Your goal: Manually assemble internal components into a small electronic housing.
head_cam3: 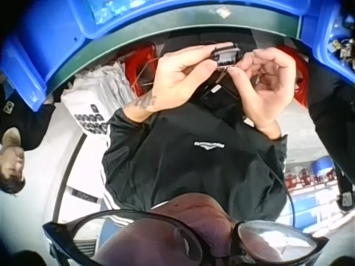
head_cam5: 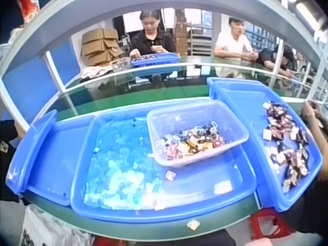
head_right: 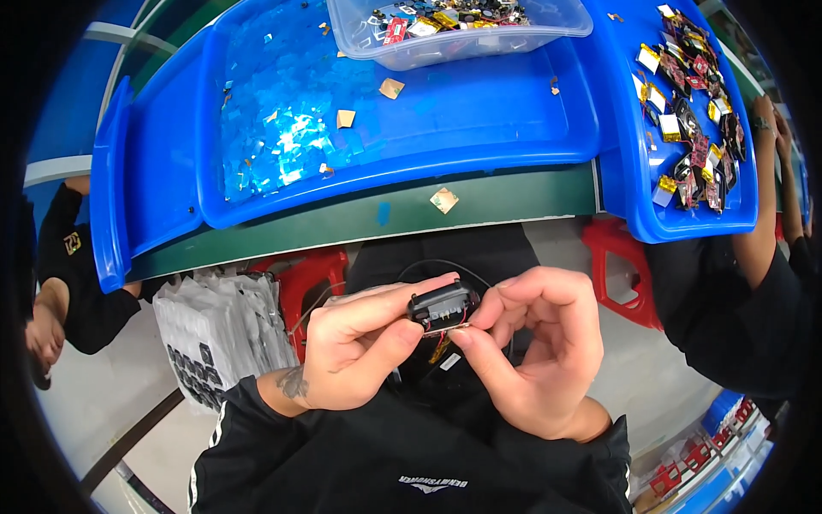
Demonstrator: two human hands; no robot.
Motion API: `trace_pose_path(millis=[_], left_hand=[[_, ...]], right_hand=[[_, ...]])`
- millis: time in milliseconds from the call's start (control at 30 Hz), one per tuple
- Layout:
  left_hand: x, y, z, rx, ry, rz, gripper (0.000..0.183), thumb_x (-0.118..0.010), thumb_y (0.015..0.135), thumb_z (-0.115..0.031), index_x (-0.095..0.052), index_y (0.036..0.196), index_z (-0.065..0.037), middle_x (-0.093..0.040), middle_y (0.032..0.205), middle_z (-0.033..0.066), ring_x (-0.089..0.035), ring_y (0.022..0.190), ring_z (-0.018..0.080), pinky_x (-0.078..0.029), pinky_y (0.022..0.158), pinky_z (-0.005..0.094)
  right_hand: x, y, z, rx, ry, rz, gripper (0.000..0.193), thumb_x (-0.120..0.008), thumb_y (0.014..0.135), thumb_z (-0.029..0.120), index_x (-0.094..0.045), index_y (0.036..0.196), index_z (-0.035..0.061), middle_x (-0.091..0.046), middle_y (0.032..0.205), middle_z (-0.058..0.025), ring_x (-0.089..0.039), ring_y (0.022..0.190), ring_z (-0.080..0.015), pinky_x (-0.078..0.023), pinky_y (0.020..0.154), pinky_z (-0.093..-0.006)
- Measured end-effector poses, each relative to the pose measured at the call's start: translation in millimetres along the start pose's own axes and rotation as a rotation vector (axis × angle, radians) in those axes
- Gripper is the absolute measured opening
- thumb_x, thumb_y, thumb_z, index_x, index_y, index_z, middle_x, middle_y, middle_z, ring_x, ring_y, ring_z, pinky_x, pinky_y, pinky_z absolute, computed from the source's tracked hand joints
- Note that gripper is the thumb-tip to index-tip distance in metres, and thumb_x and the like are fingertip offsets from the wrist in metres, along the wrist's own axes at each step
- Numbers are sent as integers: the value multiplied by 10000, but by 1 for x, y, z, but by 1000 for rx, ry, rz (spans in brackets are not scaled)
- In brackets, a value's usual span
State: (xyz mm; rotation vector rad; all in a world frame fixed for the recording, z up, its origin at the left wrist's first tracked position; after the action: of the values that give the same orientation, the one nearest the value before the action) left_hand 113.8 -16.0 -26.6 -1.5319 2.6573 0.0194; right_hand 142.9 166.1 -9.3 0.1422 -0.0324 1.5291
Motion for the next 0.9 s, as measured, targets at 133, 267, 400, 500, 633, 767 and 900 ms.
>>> trace_pose_path(millis=[133,267,400,500,633,767,900], left_hand=[[-1,0,-1,54,-70,8,376,-594,912,-45,-554,1277,35,-659,984,106,-614,742,108,-487,672,240],[-1,1,-3,108,-148,-2,427,-659,857,-9,-558,1269,38,-660,1023,134,-672,854,136,-515,719,239],[3,0,-6,171,-53,43,431,-632,848,50,-534,1266,87,-651,1122,175,-660,965,179,-542,778,259],[-3,0,0,87,-217,-60,423,-633,839,63,-548,1253,84,-659,1106,177,-671,931,173,-552,774,268],[0,3,-4,85,-140,-12,443,-646,829,66,-547,1260,72,-655,1115,184,-675,930,175,-552,774,264],[-1,1,-3,65,-82,-6,452,-668,811,63,-568,1252,45,-671,1066,171,-683,914,174,-559,749,257],[1,2,-3,66,-42,-14,436,-685,809,34,-593,1236,18,-694,997,135,-694,858,151,-558,724,252]], right_hand=[[-1,3,2,-19,-9,-6,478,-726,723,-121,-430,1077,4,-595,832,-85,-596,690,-84,-471,581,-179],[-1,3,2,-8,-9,-8,479,-726,722,-121,-434,1081,2,-594,833,-84,-599,700,-86,-476,578,-184],[0,2,1,-12,-19,35,491,-731,715,-126,-438,1090,-5,-594,836,-85,-604,705,-92,-481,577,-190],[-2,1,-1,-27,-6,45,495,-729,713,-134,-436,1091,-7,-593,835,-88,-607,705,-95,-481,576,-190],[0,0,-1,3,4,5,493,-720,716,-144,-427,1089,-7,-591,833,-95,-611,703,-101,-479,575,-187],[-1,-1,0,-58,-8,-12,493,-721,713,-137,-418,1076,-1,-590,830,-99,-608,697,-108,-473,581,-180],[-3,-3,1,-97,26,-23,503,-723,709,-133,-410,1077,5,-591,829,-100,-605,705,-106,-474,588,-186]])
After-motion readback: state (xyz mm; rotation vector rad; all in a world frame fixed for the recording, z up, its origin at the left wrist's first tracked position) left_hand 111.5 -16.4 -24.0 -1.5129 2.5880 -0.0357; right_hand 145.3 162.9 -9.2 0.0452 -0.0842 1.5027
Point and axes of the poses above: each hand's wrist, its own y-axis towards the middle knuckle, its own x-axis out of the back of the hand, z = x × y, the point moved 1 cm from there along y, towards the middle knuckle
